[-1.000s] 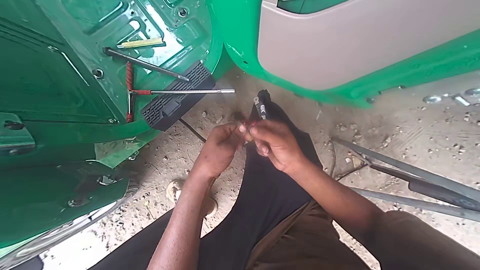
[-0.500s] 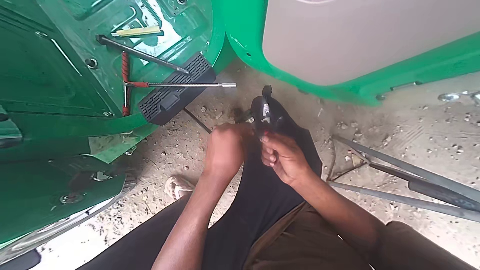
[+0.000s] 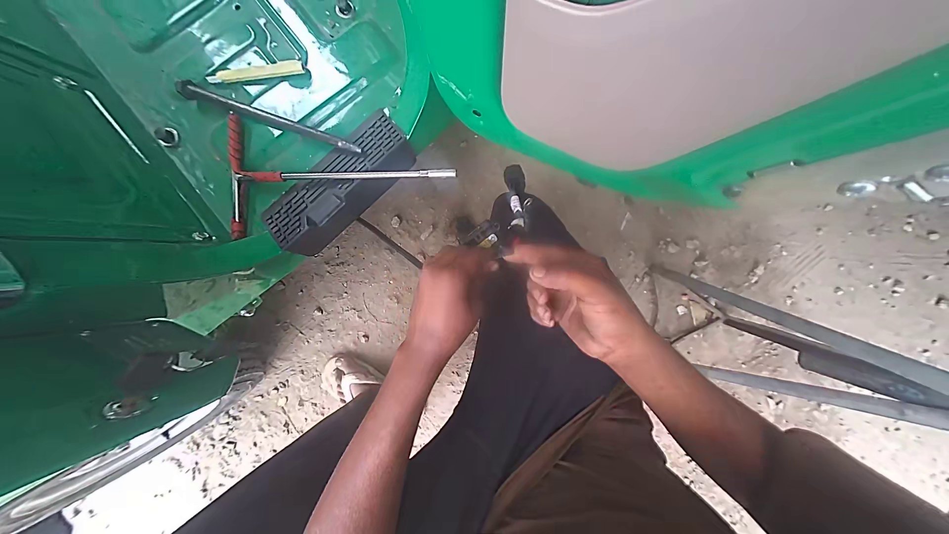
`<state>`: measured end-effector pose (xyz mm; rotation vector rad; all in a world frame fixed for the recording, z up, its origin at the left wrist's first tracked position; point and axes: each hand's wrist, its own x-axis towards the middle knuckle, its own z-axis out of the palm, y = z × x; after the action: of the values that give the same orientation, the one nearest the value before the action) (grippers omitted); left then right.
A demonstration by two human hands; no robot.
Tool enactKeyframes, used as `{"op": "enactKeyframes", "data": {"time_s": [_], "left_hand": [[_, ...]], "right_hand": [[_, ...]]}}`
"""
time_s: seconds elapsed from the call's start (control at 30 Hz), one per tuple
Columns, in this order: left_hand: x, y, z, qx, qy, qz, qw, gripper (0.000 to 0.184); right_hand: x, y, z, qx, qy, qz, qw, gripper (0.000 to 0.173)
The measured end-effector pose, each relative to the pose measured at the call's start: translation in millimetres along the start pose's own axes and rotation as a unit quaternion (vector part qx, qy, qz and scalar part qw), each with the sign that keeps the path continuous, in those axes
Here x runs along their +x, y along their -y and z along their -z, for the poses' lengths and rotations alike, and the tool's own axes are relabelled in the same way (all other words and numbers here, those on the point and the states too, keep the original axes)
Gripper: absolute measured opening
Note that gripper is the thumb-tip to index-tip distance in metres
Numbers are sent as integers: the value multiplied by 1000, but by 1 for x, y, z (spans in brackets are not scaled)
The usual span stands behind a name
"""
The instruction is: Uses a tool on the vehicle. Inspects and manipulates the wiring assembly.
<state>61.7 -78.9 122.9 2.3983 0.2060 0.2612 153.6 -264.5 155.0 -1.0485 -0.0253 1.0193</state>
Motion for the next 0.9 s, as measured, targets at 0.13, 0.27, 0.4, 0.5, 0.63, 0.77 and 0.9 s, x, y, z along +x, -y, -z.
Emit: {"op": "enactKeyframes", "data": {"time_s": [0.13,0.27,0.4,0.5,0.63,0.77,0.9], "left_hand": [[-2,5,-1,-22,29,22,999,19],[-6,6,-1,-69,37,63,995,17],[-4,4,6,-85,51,59,993,16],[-4,0,9,-67,50,40,996,17],[-2,1,13,-43,29,21,998,18],[-1,-1,15,-122,26,50,991,12],[-1,-4,16,-105,17,55,993,12]], "right_hand": [[1,22,10,-13,22,85,996,35],[5,33,18,-206,18,247,947,25],[24,21,20,-519,41,277,808,33],[36,23,13,-579,58,282,763,27],[45,28,16,-617,86,307,720,35],[56,18,18,-684,83,298,661,52],[73,11,16,-676,47,359,642,52]]}}
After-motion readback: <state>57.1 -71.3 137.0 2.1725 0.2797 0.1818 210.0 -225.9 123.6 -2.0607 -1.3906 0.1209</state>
